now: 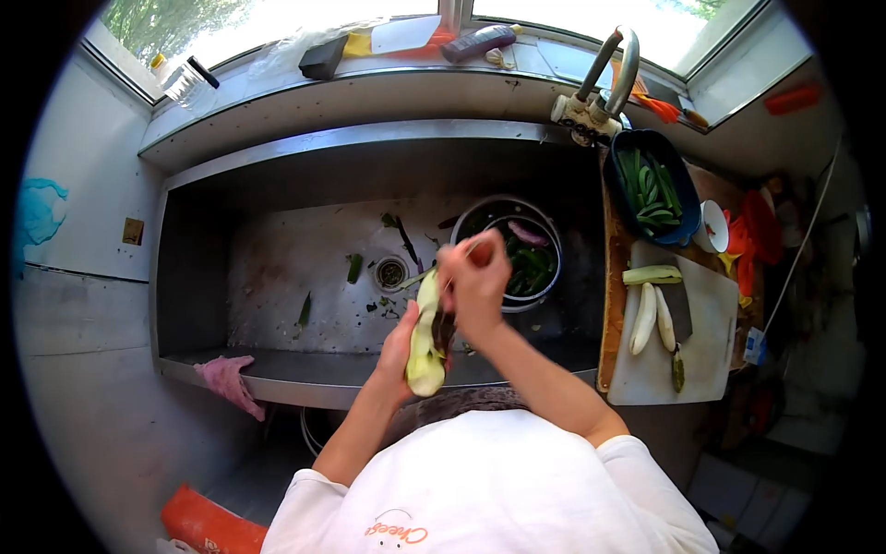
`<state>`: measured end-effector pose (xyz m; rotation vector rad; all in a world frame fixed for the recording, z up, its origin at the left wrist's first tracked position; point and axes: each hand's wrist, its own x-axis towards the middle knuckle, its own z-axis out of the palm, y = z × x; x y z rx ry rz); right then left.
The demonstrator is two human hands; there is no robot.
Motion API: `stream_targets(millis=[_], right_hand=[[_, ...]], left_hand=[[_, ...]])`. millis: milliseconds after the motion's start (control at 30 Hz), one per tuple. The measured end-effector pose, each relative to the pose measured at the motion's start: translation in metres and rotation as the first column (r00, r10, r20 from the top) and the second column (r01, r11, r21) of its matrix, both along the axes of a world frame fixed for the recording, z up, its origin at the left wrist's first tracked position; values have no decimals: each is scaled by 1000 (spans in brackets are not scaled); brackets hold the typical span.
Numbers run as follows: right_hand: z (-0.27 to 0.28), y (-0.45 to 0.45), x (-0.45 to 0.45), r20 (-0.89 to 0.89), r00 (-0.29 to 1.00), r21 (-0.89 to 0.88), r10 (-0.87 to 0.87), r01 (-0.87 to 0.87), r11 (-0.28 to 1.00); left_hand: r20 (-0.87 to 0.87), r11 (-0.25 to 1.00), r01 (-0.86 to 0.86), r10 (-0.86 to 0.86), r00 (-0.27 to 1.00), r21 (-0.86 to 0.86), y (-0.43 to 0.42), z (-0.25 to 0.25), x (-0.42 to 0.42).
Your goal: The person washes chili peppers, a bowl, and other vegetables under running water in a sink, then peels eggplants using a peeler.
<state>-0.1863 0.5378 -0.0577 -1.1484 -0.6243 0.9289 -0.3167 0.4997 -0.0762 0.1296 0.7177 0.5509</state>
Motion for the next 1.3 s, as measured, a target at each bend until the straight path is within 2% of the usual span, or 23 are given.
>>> stream_targets(millis=[33, 67, 133, 233, 267, 333, 367, 467, 533, 600, 633, 667, 733, 833, 900, 967, 1000, 1033, 1067, 1133, 1167, 1233, 1300], right_hand=[[19, 15, 15, -196, 976, -13, -94, 93, 996], [5, 29, 38, -164, 976, 12, -144, 148, 989], [-8, 41, 54, -107, 975, 100, -196, 206, 973], [-9, 40, 58, -161, 941, 107, -296, 315, 943], [-6, 42, 58, -171, 926, 116, -336, 357, 927], [5, 35, 50, -247, 930, 66, -271, 295, 953], [11, 30, 43, -288, 931, 41, -223, 245, 969], [22, 10, 10, -330, 943, -10, -45, 44, 999], [15, 8, 6, -403, 914, -7, -38, 39, 999], [3, 18, 19, -265, 957, 18, -120, 130, 991], [-3, 25, 28, -158, 969, 99, -189, 206, 974], [-7, 29, 39, -164, 957, 68, -239, 253, 965], [4, 25, 40, -266, 933, 80, -242, 272, 959], [22, 15, 14, -359, 926, 23, -116, 133, 991], [22, 6, -4, -432, 901, 20, -30, 43, 999], [-3, 22, 13, -131, 981, 94, -145, 158, 983], [-16, 28, 23, 19, 977, 146, -213, 208, 967], [-14, 27, 31, 30, 972, 182, -235, 225, 957], [-13, 24, 36, -97, 971, 101, -219, 229, 968], [11, 13, 24, -136, 977, 49, -164, 172, 984], [16, 12, 18, -202, 971, 41, -124, 135, 990], [22, 4, 4, -330, 942, 33, -57, 72, 997], [31, -9, -10, -355, 935, -21, -11, 4, 1000]], left_hand=[[32, 998, 63, -62, 998, -30, -7, -5, -6], [-44, 991, 114, -117, 992, -63, -14, 6, -10], [-102, 988, 155, -155, 983, -8, -22, 9, -15], [-99, 990, 90, -79, 992, 111, -15, 14, -26], [-165, 980, 66, -34, 986, 189, -14, 14, -27], [-295, 939, 51, 55, 954, 341, -11, 16, -31], [-244, 929, 34, 61, 968, 368, -10, 18, -34], [-316, 848, 90, 95, 944, 522, -15, 13, -29], [-310, 823, 68, 134, 941, 564, -21, 11, -31], [-318, 812, 40, 182, 930, 582, -29, 16, -35], [-307, 802, 62, 155, 939, 594, -32, 13, -42], [-269, 802, 41, 152, 951, 595, -41, 14, -46], [-318, 812, 38, 185, 930, 582, -45, 17, -47], [-334, 805, 11, 233, 913, 593, -42, 15, -44], [-286, 813, -13, 220, 933, 582, -46, 13, -46], [-189, 847, -46, 170, 967, 529, -50, 15, -54], [-113, 876, -54, 122, 986, 479, -52, 19, -62], [-32, 899, -52, 73, 997, 434, -47, 22, -67], [23, 919, -59, 54, 998, 390, -39, 22, -65], [131, 961, -77, 43, 990, 265, -34, 18, -62], [141, 976, -120, 94, 986, 183, -29, 11, -57], [180, 978, -144, 116, 977, 151, -16, -3, -47], [221, 981, -138, 105, 970, 139, -3, -11, -41]])
